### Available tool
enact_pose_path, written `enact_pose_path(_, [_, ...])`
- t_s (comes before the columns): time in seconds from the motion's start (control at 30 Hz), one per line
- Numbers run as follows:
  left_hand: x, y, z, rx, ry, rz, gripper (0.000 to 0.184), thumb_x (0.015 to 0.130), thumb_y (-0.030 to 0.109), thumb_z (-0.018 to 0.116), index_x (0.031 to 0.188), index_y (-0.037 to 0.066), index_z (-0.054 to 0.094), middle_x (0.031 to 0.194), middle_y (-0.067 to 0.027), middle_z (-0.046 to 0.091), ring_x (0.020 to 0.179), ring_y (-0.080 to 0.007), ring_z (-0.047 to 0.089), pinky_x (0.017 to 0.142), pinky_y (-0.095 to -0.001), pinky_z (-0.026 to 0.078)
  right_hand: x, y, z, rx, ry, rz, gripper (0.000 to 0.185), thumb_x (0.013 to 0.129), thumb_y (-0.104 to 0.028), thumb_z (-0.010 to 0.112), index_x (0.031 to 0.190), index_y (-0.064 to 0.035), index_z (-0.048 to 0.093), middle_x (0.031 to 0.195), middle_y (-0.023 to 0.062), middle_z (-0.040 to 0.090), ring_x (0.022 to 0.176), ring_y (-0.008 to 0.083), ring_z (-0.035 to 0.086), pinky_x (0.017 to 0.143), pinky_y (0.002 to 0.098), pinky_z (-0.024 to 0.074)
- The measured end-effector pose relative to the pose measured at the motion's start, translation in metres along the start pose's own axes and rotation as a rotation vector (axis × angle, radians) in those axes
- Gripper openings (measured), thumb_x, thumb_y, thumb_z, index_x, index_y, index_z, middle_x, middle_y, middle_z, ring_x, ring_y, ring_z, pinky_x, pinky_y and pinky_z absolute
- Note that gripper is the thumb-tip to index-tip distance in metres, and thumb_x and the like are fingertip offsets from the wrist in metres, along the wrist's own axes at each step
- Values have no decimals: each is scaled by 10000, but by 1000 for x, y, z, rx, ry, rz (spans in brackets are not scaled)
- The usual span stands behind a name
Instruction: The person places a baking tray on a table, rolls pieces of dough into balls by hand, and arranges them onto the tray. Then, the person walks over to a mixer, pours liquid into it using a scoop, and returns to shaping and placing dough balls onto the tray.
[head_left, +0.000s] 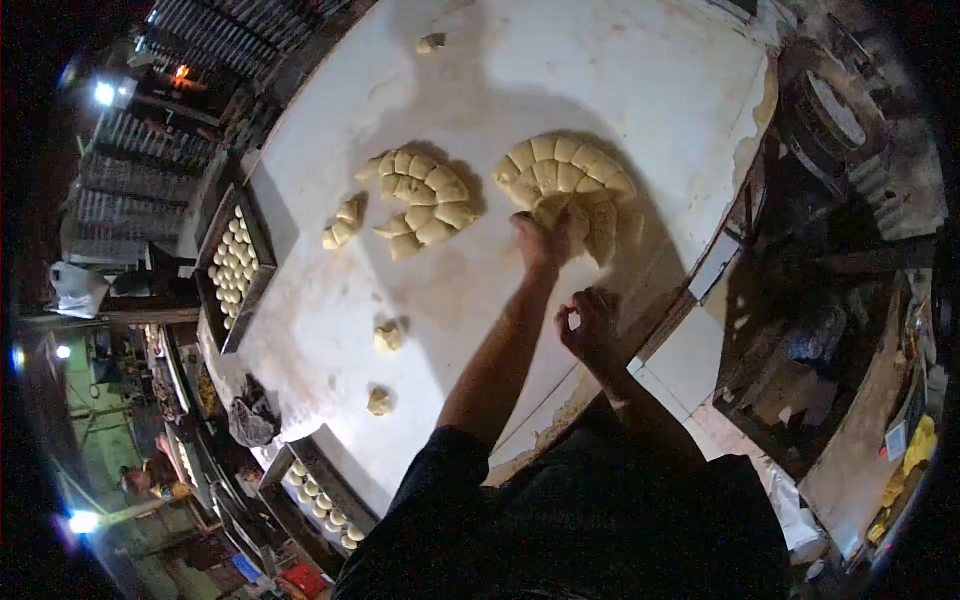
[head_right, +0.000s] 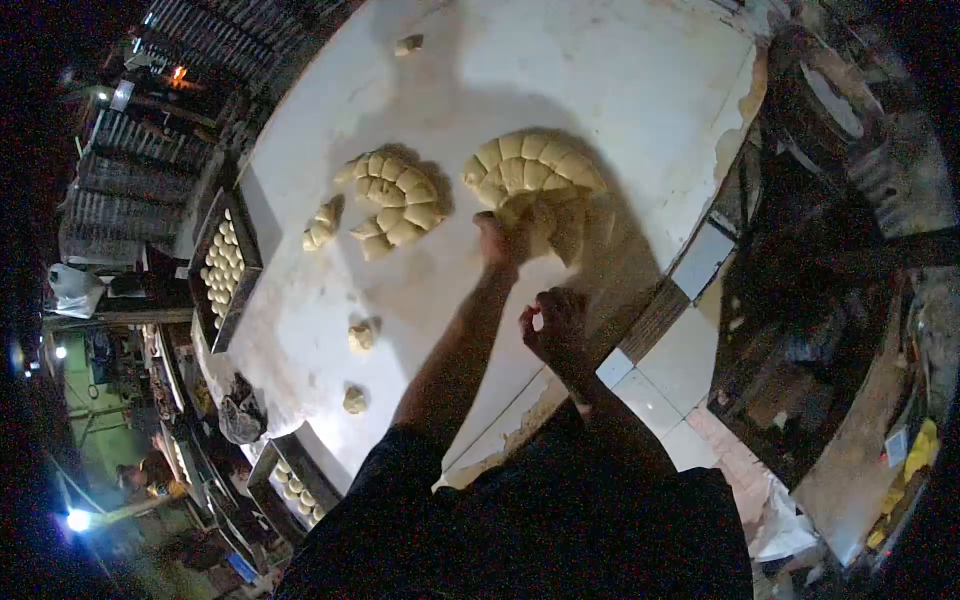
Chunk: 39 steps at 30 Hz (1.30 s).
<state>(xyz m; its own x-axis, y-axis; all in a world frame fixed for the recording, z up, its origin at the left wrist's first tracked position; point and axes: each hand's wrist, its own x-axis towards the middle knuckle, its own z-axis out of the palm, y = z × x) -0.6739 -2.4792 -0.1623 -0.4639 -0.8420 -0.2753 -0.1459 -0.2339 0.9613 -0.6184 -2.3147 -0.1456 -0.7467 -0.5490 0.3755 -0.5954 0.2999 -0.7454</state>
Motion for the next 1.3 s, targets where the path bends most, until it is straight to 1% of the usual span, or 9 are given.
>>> enact_pose_path(0.03, [17, -3, -20, -325, -206, -432, 345, 925, 306, 481, 1096, 6, 487, 991, -126, 606, 774, -225, 598, 594, -365, 480, 3, -7, -7, 8, 9, 4, 122, 715, -96, 622, 737, -104, 502, 730, 83, 495, 763, 296, 535, 747, 436, 383])
enact_pose_path(0.13, [-14, 16, -70, -255, -590, -266, 274, 945, 257, 469, 1113, 41, 474, 978, -86, 623, 800, -171, 593, 607, -309, 486, 17, -30, -27, -137, 33, -137, 142, 760, -97, 647, 747, -58, 511, 683, 94, 530, 670, 292, 559, 620, 392, 440])
enact_pose_path(0.2, [-48, 5, -102, 525, -242, 192, 260, 932, 229, 519, 1131, 77, 449, 998, -60, 619, 831, -164, 599, 649, -306, 506, 7, -21, -15, 101, 49, -79, 148, 775, -131, 650, 738, -55, 529, 663, 93, 547, 630, 284, 565, 585, 384, 442])
enact_pose_path(0.43, [-238, 0, -237, -507, -96, -33, 313, 936, 129, 543, 1221, 67, 428, 1118, -97, 551, 935, -210, 591, 670, -311, 540, -12, -38, -13, -19, -318, 161, 296, 897, -269, 600, 1002, 4, 558, 856, 64, 548, 811, 171, 551, 776, 361, 455])
enact_pose_path(0.47, [-260, 2, -256, -676, -27, -56, 304, 944, 111, 521, 1233, 72, 435, 1110, -91, 555, 938, -201, 591, 680, -286, 533, -29, -50, -25, 92, -530, -237, 252, 894, -288, 599, 834, -45, 619, 814, 142, 627, 755, 242, 617, 762, 370, 481])
enact_pose_path(0.67, [-296, -58, -349, -553, 23, 157, 378, 925, 140, 571, 1272, 72, 439, 1108, -66, 573, 974, -166, 584, 761, -310, 512, -193, -195, 77, 331, -745, 427, 608, 887, -405, 612, 1279, 1, 387, 1322, 175, 382, 1215, 242, 370, 1022, 359, 312])
enact_pose_path(0.97, [-367, -44, -423, -41, 413, 311, 272, 935, 101, 554, 1180, 47, 449, 939, -64, 507, 833, -157, 530, 769, -279, 474, -91, -140, 62, 720, -224, 503, 474, 833, -383, 660, 1095, -34, 474, 1036, 77, 522, 941, 188, 512, 823, 363, 442])
enact_pose_path(1.1, [-375, -71, -446, 1152, 317, 547, 238, 868, 178, 582, 1057, 39, 539, 1073, -179, 501, 1017, -332, 479, 885, -465, 390, -34, -78, 2, 349, -463, -186, 306, 816, -315, 602, 908, -38, 512, 953, 114, 501, 883, 260, 481, 811, 416, 400])
enact_pose_path(1.3, [-259, -29, -431, 926, 635, 426, 460, 646, 298, 807, 970, 73, 570, 1004, -114, 521, 971, -309, 473, 841, -450, 395, 34, -107, 50, -46, -555, -701, 230, 730, -230, 603, 750, -43, 471, 901, 158, 454, 913, 344, 418, 781, 469, 356])
